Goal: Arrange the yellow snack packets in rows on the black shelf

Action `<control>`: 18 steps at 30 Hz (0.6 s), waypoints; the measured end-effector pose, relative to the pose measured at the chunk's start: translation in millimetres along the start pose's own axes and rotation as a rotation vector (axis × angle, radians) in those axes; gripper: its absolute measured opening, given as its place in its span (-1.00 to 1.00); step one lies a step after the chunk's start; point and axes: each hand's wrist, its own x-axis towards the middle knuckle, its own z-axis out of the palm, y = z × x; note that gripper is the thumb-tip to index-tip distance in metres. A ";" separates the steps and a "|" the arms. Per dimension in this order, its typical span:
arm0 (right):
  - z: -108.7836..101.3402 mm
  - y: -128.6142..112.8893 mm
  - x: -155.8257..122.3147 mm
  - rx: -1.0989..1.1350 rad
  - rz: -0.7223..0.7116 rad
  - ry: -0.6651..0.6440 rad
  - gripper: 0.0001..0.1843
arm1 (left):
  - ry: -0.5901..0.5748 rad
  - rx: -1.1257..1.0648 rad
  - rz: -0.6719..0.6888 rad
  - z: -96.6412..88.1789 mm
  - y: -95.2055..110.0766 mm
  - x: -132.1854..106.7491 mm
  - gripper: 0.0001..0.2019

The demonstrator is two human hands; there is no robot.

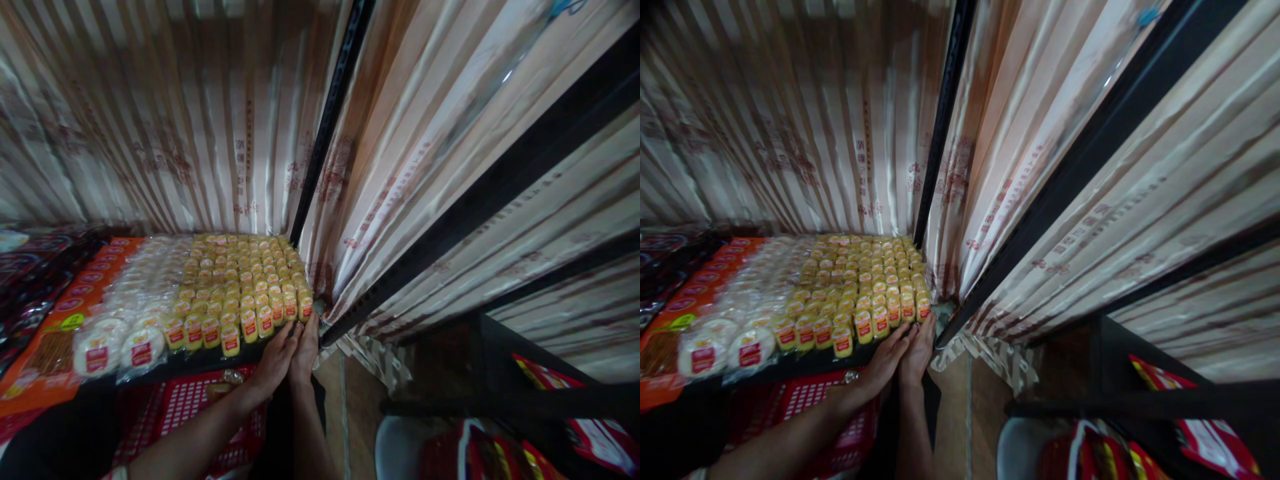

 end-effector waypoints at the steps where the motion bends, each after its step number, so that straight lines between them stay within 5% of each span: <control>1: -0.9 -1.0 -2.0 0.004 -0.006 0.004 -0.42 | 0.010 0.001 0.005 0.2 -0.2 -1.3 -0.41; 12: -22.2 -16.4 -23.6 -0.033 -0.036 -0.030 -0.43 | 0.099 0.140 0.134 -2.0 -7.2 -23.8 -0.69; 18: -24.5 -31.9 -72.2 0.007 -0.027 -0.055 -0.50 | 0.092 0.229 0.098 -14.1 -29.2 -49.3 -0.70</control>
